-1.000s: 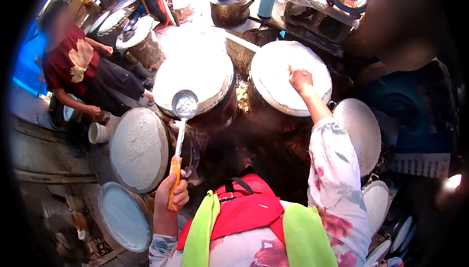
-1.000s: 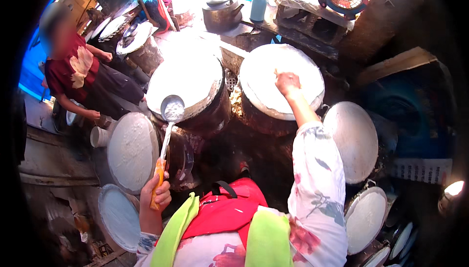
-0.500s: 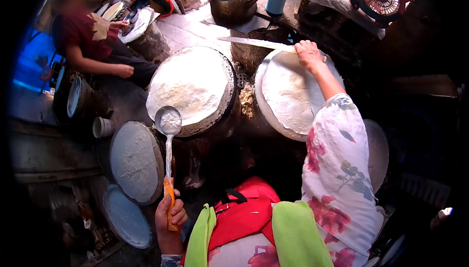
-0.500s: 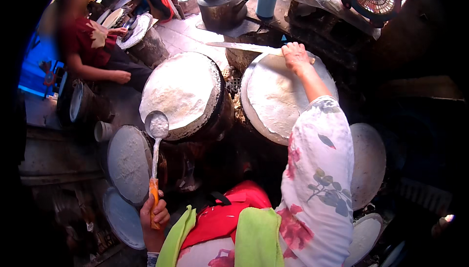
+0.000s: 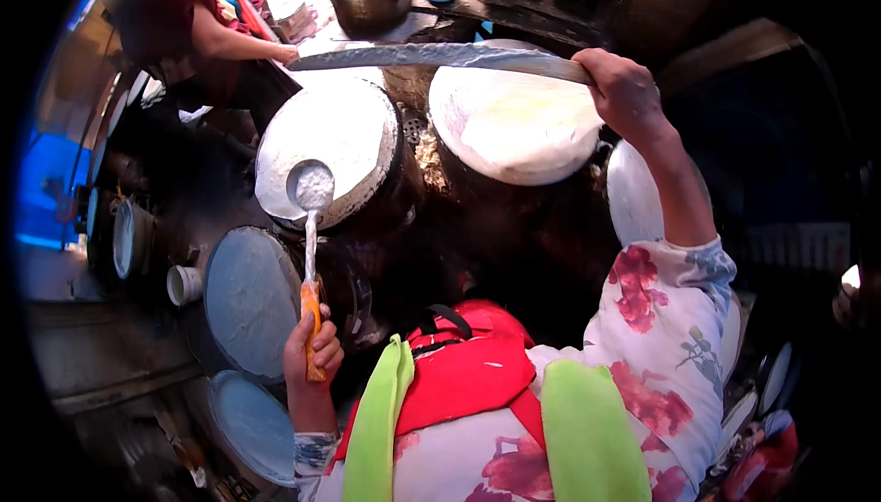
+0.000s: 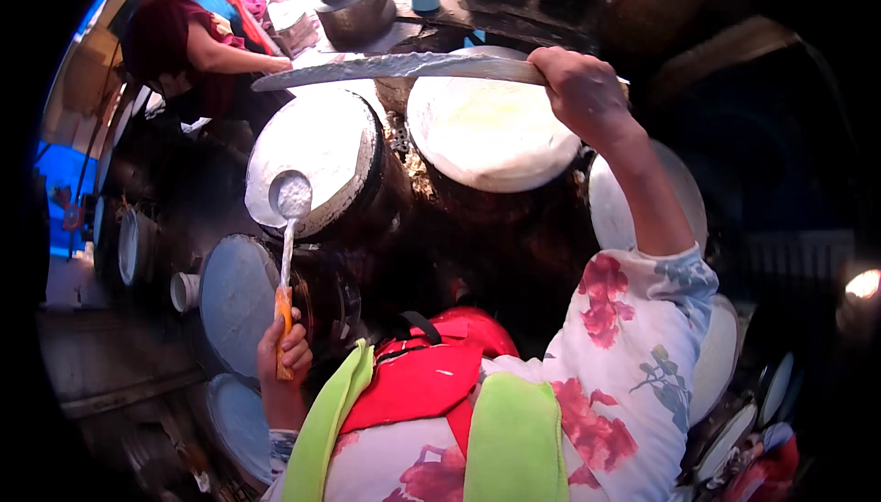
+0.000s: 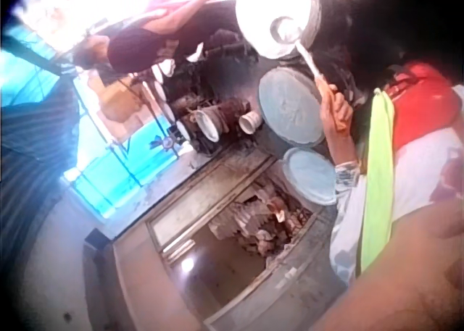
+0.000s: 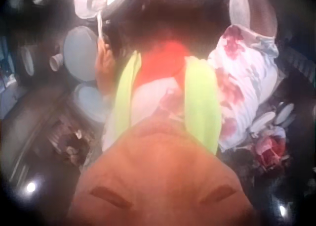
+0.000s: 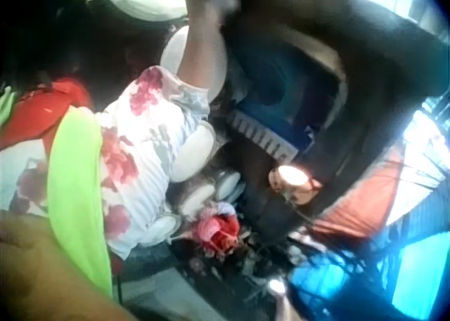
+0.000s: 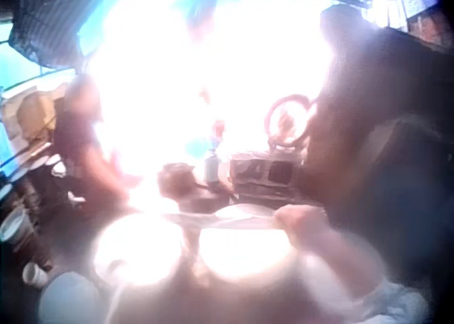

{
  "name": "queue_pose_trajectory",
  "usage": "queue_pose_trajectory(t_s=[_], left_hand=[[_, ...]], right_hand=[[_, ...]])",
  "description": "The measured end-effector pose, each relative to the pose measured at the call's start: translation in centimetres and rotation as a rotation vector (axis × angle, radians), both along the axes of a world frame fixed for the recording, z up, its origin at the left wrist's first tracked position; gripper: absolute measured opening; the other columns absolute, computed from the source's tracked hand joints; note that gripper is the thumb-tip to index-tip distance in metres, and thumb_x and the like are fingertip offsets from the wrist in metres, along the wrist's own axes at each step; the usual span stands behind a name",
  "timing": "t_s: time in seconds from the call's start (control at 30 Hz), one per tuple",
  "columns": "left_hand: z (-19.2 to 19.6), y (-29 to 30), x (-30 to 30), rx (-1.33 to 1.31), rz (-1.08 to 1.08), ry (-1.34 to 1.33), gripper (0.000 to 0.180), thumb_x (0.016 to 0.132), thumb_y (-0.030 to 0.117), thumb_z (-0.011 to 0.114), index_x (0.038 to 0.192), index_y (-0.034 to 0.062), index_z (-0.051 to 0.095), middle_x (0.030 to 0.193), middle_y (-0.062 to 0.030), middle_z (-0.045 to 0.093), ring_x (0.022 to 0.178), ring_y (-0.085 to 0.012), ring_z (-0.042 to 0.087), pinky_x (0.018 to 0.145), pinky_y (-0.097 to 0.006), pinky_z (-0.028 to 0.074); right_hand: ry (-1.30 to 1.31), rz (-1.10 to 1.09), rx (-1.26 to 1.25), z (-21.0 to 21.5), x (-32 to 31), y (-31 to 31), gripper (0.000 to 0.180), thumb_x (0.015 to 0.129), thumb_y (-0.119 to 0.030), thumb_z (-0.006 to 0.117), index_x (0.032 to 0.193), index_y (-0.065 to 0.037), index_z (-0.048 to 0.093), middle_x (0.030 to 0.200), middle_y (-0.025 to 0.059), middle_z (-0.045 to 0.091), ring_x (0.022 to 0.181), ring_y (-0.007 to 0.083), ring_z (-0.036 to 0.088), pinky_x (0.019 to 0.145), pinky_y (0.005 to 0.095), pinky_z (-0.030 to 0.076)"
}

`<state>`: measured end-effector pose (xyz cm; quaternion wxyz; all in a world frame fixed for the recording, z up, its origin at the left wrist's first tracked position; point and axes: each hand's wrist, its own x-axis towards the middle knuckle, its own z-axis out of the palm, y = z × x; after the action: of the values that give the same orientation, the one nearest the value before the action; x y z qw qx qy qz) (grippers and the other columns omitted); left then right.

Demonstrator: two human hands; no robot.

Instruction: The person stirs a large vat of white dough using wooden poles and then spreads ladles of the mixture onto hot circular cooking surfaces to form thin pancakes.

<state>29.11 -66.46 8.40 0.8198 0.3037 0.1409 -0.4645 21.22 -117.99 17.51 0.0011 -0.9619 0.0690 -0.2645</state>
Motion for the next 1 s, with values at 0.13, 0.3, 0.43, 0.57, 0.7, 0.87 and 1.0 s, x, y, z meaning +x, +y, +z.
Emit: queue_pose_trajectory(t_s=[0.13, 0.3, 0.43, 0.57, 0.7, 0.87, 1.0], left_hand=[[-0.8, 2.0, -0.2, -0.031, -0.175, -0.017, 0.023, 0.099, 0.026, 0.040, 0.108, 0.0063, 0.047, 0.060, 0.0014, 0.041, 0.038, -0.0081, 0.041, 0.039, -0.023, 0.037], [-2.5, 3.6, -1.2, -0.081, -0.426, -0.022, 0.022, 0.098, 0.026, 0.043, 0.107, 0.0063, 0.049, 0.060, 0.0017, 0.041, 0.040, -0.0077, 0.041, 0.038, -0.023, 0.036], [-4.2, 2.5, -3.7, -0.085, -0.554, 0.079, 0.021, 0.097, 0.023, 0.043, 0.106, 0.0059, 0.050, 0.059, 0.0026, 0.039, 0.040, -0.0060, 0.038, 0.038, -0.021, 0.032], [-5.6, 0.8, -7.5, -0.112, -0.785, 0.163, 0.020, 0.096, 0.021, 0.044, 0.105, 0.0039, 0.050, 0.059, 0.0034, 0.038, 0.040, -0.0050, 0.035, 0.038, -0.021, 0.030], [-7.1, -2.6, -10.6, -0.113, -0.933, 0.186, 0.021, 0.096, 0.021, 0.045, 0.104, 0.0020, 0.049, 0.059, 0.0031, 0.038, 0.041, -0.0050, 0.035, 0.038, -0.020, 0.029], [-7.2, -5.7, -13.7, -0.116, -1.046, 0.185, 0.023, 0.097, 0.022, 0.044, 0.105, 0.0008, 0.050, 0.060, 0.0030, 0.038, 0.043, -0.0053, 0.036, 0.040, -0.020, 0.030], [-6.8, -7.6, -15.8, -0.068, -1.100, 0.181, 0.024, 0.097, 0.022, 0.044, 0.105, 0.0005, 0.050, 0.061, 0.0034, 0.038, 0.043, -0.0049, 0.035, 0.040, -0.020, 0.030]], right_hand=[[-0.097, -0.180, 0.015, 3.4, -10.5, 6.7, 0.021, 0.078, -0.003, 0.058, 0.097, -0.009, 0.060, 0.084, 0.0128, 0.064, 0.080, 0.0314, 0.063, 0.069, 0.0394, 0.050], [-0.065, -0.499, 0.091, 5.0, -24.6, 13.4, 0.017, 0.080, -0.005, 0.057, 0.096, -0.009, 0.059, 0.083, 0.0142, 0.063, 0.079, 0.0327, 0.062, 0.068, 0.0392, 0.049], [-0.128, -0.761, 0.257, 3.6, -38.6, 16.1, 0.012, 0.087, -0.014, 0.055, 0.096, -0.006, 0.057, 0.079, 0.0176, 0.061, 0.076, 0.0369, 0.060, 0.066, 0.0375, 0.047], [-0.165, -1.075, 0.110, 4.6, -56.0, 21.8, 0.015, 0.090, -0.020, 0.054, 0.097, -0.008, 0.058, 0.080, 0.0182, 0.061, 0.077, 0.0386, 0.060, 0.063, 0.0430, 0.047], [-0.132, -1.323, -0.079, 6.0, -67.1, 30.1, 0.016, 0.088, -0.019, 0.054, 0.102, -0.010, 0.057, 0.084, 0.0176, 0.062, 0.080, 0.0386, 0.060, 0.065, 0.0466, 0.047], [-0.010, -1.410, -0.463, 0.6, -72.0, 39.9, 0.021, 0.084, -0.008, 0.054, 0.104, -0.011, 0.057, 0.090, 0.0142, 0.062, 0.083, 0.0354, 0.060, 0.071, 0.0455, 0.049], [0.101, -1.736, -0.261, -10.0, -71.8, 50.3, 0.024, 0.080, -0.005, 0.053, 0.104, -0.008, 0.055, 0.094, 0.0120, 0.060, 0.089, 0.0314, 0.058, 0.075, 0.0418, 0.048]])
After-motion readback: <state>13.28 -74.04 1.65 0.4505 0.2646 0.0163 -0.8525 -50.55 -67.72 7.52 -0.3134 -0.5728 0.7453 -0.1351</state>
